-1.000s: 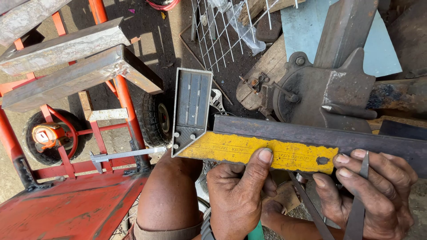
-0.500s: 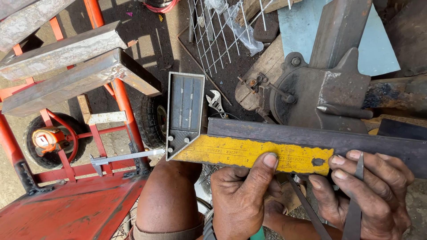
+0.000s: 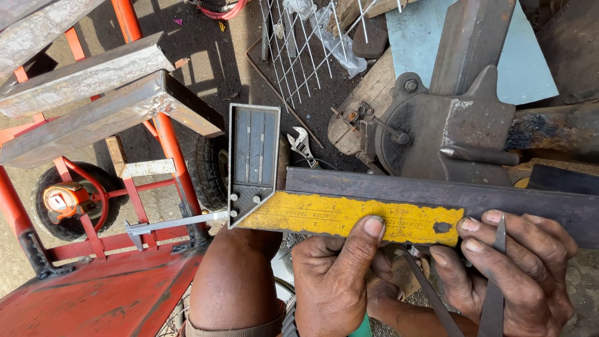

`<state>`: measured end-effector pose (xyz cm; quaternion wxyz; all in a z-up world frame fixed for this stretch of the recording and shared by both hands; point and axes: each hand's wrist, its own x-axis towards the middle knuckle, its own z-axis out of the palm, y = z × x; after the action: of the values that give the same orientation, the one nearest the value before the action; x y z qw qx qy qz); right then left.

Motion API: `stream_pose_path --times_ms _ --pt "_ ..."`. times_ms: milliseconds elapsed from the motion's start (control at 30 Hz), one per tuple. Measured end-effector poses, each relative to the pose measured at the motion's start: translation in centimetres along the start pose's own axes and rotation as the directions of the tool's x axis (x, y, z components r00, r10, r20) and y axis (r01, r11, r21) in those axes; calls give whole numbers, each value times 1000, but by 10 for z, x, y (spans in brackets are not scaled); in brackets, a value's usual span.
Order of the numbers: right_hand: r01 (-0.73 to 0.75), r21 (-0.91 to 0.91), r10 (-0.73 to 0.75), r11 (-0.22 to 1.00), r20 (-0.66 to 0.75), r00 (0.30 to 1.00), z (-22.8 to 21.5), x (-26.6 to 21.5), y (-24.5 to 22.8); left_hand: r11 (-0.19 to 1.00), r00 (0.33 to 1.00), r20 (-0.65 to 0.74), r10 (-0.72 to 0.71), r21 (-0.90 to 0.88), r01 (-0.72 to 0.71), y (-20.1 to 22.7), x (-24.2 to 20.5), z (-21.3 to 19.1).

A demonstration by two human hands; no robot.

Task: The person measures a metal bar using a yellow try square and a scribe, then marks it. They later use a tape measure to measure the length of the bar and place it on a red cart.

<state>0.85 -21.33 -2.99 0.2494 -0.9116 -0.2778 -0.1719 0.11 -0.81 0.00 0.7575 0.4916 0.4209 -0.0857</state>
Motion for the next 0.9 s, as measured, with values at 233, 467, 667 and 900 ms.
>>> stream_pose_path --times_ms 233,467,667,900 --pt "56 5 -55 998 -65 996 7 -1 8 998 1000 6 10 -60 -9 -6 1 0" --pt "78 7 -78 997 -70 995 8 2 5 998 999 2 35 -55 -34 -6 1 -1" --pt "30 -15 -31 999 -69 997 6 8 -1 993 999 -52 10 -116 -16 -1 -3 3" --pt "89 -6 -89 996 -150 985 16 10 1 985 986 -92 137 -88 -145 -11 -1 0"
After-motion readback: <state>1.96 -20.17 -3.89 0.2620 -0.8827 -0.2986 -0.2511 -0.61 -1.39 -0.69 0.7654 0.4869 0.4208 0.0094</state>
